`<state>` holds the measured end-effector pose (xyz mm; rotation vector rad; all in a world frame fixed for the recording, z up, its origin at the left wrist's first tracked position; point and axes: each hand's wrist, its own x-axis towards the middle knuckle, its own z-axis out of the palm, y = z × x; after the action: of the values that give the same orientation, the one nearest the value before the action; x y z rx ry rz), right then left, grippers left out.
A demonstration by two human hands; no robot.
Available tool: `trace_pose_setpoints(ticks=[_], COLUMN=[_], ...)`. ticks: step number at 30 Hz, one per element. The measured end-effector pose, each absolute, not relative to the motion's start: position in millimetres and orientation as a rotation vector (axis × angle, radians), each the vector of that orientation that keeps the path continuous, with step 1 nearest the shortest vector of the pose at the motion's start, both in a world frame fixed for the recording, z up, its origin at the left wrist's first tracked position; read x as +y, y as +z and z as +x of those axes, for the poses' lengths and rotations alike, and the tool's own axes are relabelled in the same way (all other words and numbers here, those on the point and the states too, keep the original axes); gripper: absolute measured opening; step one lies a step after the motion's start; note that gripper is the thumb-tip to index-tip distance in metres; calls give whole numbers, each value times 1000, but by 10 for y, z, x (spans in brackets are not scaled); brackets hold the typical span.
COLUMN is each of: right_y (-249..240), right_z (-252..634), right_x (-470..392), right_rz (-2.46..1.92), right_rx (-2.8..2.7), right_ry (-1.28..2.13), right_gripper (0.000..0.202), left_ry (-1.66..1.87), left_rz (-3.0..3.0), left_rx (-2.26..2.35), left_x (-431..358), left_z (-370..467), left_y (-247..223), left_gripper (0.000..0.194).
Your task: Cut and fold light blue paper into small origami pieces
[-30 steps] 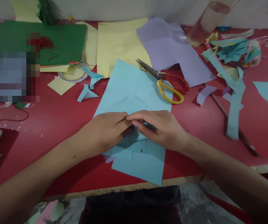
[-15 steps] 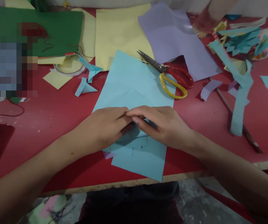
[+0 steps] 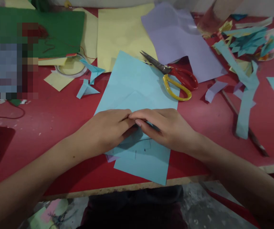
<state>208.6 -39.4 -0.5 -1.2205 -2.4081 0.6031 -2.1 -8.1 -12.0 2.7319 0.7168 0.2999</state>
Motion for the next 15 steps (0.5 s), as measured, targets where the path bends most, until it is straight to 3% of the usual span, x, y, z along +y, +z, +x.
trace_pose_setpoints(ticks=[15], right_y=[20], right_z=[2080], right_x=[-389], right_rz=[-1266], right_rx=[-2466], right_ry=[605], right_gripper=[32], left_ry=[319], left_rz=[2737], left_rx=[706], left_x=[-70], left_z=[-21], left_y=[-122], left_gripper=[31])
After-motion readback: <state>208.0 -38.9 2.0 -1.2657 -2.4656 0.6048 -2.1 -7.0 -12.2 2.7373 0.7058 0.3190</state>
